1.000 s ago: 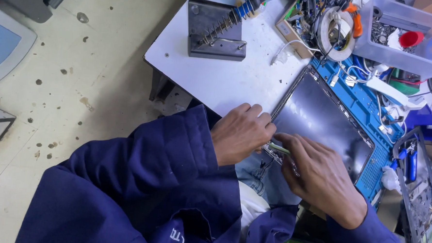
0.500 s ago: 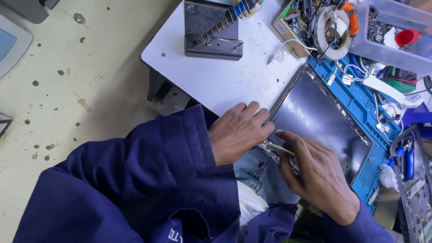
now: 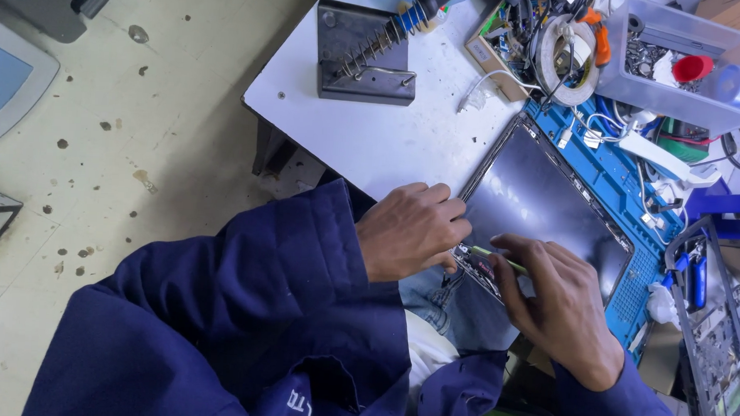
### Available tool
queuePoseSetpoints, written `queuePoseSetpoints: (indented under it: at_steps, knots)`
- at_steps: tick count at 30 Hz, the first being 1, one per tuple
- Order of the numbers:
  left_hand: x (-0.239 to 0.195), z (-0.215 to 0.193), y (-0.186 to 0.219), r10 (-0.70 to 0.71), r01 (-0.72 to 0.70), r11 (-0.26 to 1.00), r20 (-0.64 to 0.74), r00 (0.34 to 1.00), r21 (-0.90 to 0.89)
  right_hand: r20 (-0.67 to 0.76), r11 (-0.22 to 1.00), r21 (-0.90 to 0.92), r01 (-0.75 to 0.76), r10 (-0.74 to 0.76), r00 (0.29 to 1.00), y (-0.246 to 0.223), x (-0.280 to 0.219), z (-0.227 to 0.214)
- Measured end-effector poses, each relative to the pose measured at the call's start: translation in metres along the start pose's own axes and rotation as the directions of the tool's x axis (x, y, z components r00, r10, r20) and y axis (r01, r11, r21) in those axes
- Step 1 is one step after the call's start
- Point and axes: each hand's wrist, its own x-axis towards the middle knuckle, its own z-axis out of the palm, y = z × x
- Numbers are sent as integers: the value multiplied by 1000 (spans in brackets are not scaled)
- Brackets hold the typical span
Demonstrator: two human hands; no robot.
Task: The person removes the bezel from a laptop screen and uses a screwdriver to unscrew screws from the screen assembly while the device rests on their lap.
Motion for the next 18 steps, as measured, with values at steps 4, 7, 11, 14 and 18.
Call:
queuePoseSetpoints:
  at_steps: [4,7,11,14,18]
  knots:
    - [-1,1,0,23,-23,999,5,1000,-47,-27,1000,-4,-13,13,1000,1,-4,0]
    - [-3,5,-1,14,-15,999,-27,1000,-52,-14,1000,3,-10,10,1000,4,-1,3]
    - [-2,1,-3,-9,9,998,-4,1000,-64,6,1000,11,-4,4,1000,2,3,10]
    - [-3,-1,-3,24,-30,997,-90,996,-67,-122,999,45,-18,23,992,-4,9,15]
    - [-3,5,-5,30,-38,995,-85,996,-90,-124,999,33,-20,24,992,-1,5,14]
